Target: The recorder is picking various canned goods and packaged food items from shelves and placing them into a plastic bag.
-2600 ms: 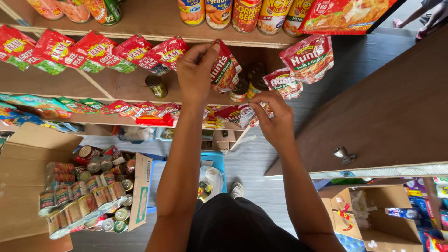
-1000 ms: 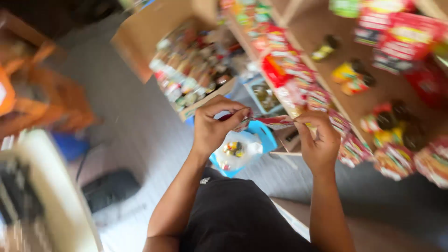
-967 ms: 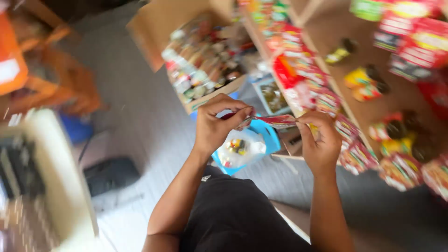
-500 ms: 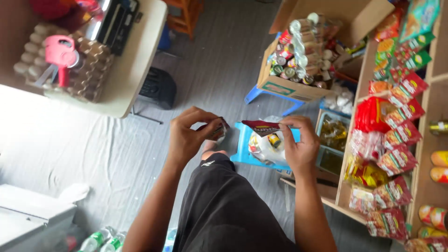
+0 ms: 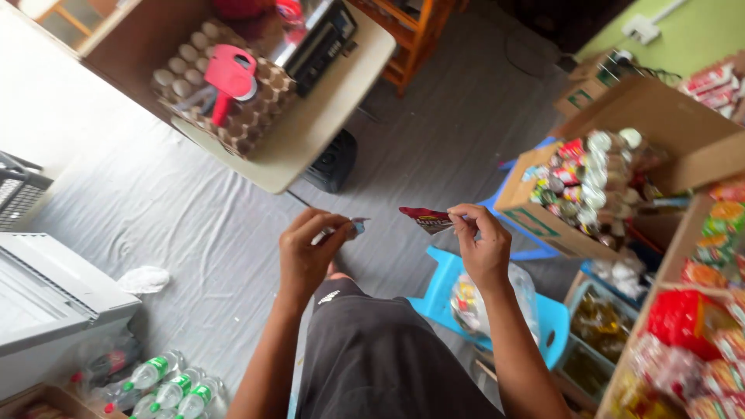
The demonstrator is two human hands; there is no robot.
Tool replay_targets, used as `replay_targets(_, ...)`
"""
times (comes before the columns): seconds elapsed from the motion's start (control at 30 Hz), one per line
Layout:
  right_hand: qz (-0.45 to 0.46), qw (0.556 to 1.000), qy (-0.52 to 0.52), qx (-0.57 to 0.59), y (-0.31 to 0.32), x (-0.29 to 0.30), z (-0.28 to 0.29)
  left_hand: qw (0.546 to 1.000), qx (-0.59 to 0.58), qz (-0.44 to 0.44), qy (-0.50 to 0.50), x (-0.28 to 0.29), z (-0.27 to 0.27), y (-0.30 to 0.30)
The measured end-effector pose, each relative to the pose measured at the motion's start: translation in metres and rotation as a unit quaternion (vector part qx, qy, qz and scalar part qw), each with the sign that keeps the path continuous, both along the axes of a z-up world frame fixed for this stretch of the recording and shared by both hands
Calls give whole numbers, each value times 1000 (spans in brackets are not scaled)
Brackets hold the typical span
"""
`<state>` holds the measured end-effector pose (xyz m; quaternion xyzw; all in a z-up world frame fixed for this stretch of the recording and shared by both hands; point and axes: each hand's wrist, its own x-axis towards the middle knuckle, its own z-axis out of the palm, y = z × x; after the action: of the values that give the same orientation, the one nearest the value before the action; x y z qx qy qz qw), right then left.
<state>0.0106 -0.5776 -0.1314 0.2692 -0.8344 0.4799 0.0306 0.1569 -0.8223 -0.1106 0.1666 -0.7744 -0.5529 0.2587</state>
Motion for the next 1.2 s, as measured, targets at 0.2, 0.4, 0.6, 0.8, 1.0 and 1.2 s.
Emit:
replay_targets(0.2, 32, 998, -43, -29, -124, -40, -41, 990, -133, 38, -27, -18, -33, -107)
replay_targets(0.4, 65, 997, 6, -30, -228, -80, -73, 994, -94, 43, -42, -47, -71, -187)
replay_targets(0.6, 59, 993, -88, -48, -291, -141, -147, 983, -151, 76, -68, -103, -124, -226)
replay_targets(0.8, 71, 993, -84, -37, -328, -209, -196, 975, -160, 119, -95, -168, -186, -233)
replay_targets(1.0, 119, 988, -101, 21, -363, -263, -277, 948, -231, 157, -153, -224, -247, -249)
replay_targets(1.2, 146, 981, -105, 66, -408, -292, -354, 939, -210, 183, -204, -242, -328, -274)
